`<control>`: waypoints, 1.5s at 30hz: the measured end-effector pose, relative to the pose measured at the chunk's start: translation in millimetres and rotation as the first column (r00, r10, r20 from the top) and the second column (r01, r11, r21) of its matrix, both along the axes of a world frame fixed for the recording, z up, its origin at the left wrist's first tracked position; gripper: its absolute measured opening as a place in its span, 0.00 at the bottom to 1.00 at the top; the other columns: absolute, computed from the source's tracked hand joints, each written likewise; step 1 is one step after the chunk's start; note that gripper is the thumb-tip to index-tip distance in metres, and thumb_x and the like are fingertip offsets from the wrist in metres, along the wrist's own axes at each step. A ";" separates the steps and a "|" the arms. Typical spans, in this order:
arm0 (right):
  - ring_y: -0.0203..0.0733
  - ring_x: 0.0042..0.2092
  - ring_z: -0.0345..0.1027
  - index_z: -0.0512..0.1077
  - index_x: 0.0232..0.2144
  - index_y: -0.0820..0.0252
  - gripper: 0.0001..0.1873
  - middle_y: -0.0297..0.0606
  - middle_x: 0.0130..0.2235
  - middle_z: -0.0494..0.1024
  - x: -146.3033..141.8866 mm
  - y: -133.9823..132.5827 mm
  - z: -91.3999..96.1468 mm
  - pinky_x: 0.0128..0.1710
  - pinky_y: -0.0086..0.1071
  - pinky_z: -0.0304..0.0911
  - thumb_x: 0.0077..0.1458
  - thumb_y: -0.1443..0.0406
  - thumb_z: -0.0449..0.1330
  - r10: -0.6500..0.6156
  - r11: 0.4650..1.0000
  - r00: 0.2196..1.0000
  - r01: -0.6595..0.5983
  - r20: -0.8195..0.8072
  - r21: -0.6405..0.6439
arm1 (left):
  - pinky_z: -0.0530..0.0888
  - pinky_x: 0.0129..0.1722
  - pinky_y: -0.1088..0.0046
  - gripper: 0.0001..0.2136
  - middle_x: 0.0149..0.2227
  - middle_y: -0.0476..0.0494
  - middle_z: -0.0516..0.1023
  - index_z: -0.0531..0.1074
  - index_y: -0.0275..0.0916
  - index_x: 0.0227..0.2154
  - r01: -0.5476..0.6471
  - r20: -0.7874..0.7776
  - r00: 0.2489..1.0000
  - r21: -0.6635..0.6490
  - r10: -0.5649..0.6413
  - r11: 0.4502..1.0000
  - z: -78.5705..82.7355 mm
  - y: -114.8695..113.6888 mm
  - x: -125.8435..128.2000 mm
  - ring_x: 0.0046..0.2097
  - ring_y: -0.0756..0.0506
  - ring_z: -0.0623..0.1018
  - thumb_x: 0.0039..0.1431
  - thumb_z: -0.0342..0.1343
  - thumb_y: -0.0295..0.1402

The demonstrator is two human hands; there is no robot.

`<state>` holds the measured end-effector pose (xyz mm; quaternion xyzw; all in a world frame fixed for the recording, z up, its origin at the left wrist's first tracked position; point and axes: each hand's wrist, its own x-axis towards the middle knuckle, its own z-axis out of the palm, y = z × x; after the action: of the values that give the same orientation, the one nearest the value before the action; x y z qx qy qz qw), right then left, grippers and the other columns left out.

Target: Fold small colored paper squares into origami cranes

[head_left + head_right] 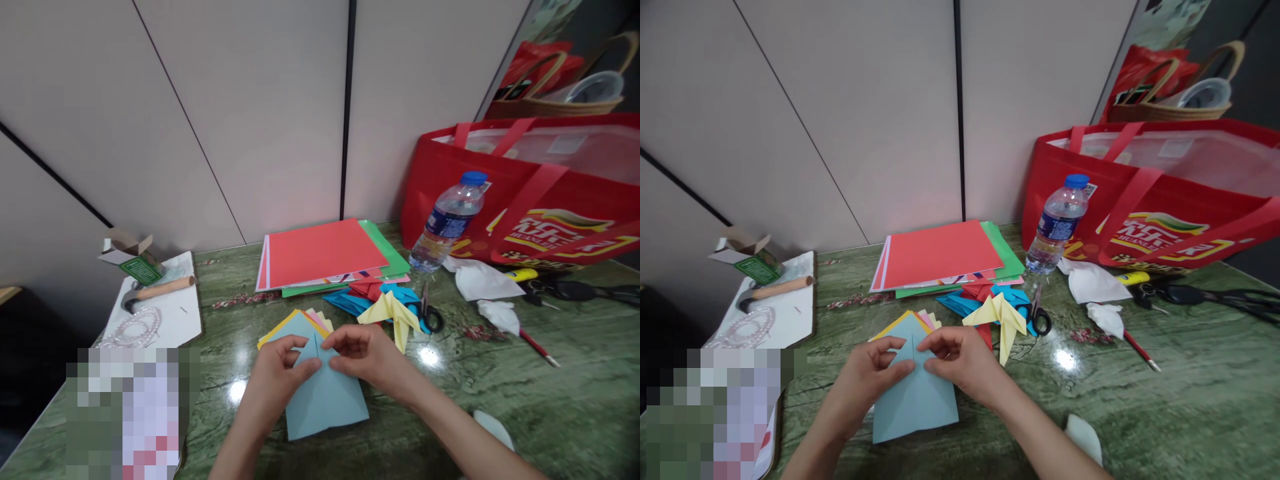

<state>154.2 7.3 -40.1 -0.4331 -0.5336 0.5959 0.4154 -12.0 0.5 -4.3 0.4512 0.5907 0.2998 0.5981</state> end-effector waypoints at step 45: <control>0.32 0.24 0.55 0.67 0.21 0.62 0.11 0.30 0.21 0.65 -3.9 -2.8 5.6 0.23 0.27 0.51 0.49 0.61 0.56 -0.055 0.996 0.988 0.044 0.145 0.082 | 0.48 0.18 0.79 0.13 0.16 0.62 0.48 0.70 0.32 0.34 0.188 -0.212 0.966 0.190 -0.147 0.964 -2.8 -6.2 16.7 0.20 0.55 0.51 0.40 0.57 0.27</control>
<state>150.3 4.5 -34.5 -0.4722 -0.5748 0.5305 0.4064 4.7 -5.7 -7.0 0.5871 0.5716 0.2622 0.5097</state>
